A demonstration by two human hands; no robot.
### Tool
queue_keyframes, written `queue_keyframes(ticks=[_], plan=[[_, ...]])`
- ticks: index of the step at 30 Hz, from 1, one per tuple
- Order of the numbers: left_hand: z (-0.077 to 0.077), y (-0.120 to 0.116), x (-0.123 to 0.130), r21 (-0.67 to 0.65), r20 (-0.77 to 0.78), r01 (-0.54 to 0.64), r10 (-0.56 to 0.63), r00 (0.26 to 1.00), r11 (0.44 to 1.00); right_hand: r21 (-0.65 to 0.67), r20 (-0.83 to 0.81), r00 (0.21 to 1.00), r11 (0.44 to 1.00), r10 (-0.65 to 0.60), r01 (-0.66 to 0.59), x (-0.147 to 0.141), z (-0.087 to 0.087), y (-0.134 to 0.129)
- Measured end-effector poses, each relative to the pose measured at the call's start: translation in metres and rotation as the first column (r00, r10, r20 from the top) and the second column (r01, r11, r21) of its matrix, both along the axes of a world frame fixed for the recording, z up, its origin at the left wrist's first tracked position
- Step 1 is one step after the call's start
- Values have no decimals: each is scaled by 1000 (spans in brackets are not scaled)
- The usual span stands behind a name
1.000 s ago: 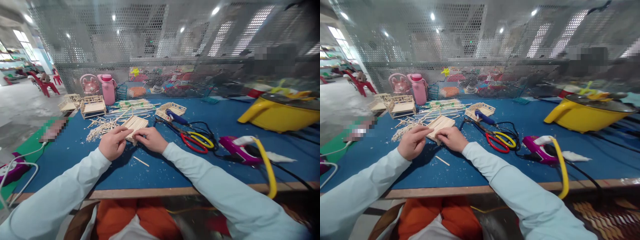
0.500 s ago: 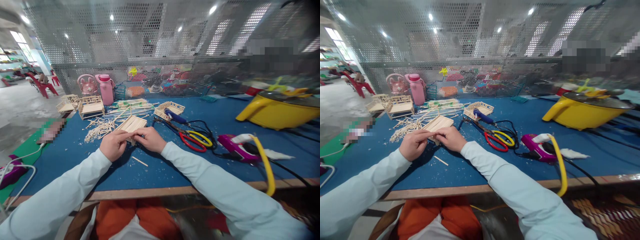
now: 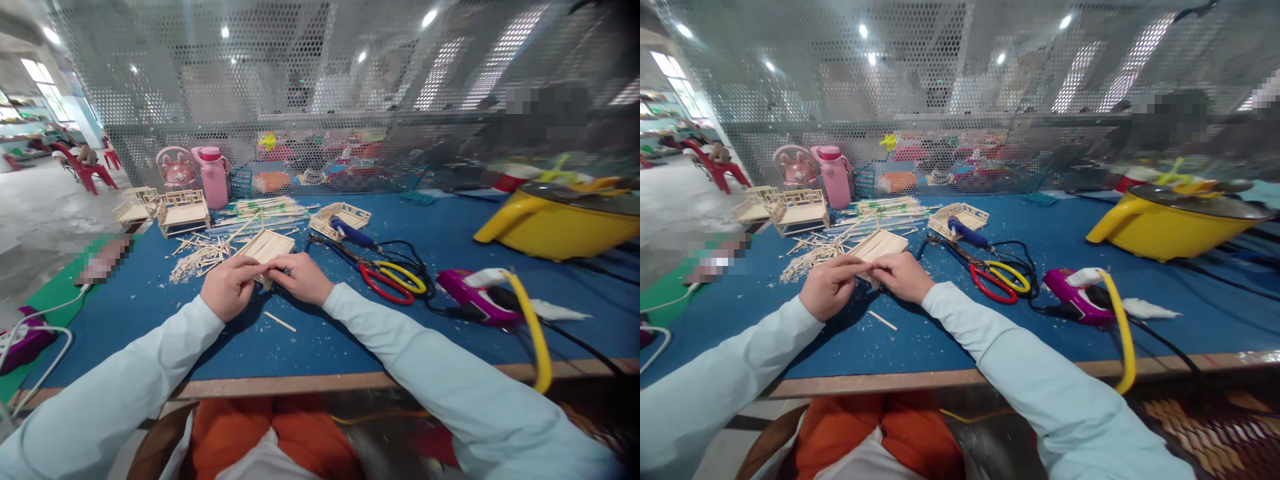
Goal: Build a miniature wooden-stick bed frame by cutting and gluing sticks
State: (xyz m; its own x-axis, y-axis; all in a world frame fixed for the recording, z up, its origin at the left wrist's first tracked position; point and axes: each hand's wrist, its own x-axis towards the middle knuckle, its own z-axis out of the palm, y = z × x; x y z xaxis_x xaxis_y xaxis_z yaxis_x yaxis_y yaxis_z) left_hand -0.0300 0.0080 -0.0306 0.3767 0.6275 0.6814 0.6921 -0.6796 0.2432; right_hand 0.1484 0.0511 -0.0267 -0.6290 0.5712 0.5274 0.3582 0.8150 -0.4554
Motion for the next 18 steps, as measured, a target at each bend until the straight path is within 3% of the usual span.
queue_keyframes(ticks=[18], plan=[[0,-2,-2,-6,-23,-36,36,999,999,-131,-93,994,990,-61,48,7,0,-2]])
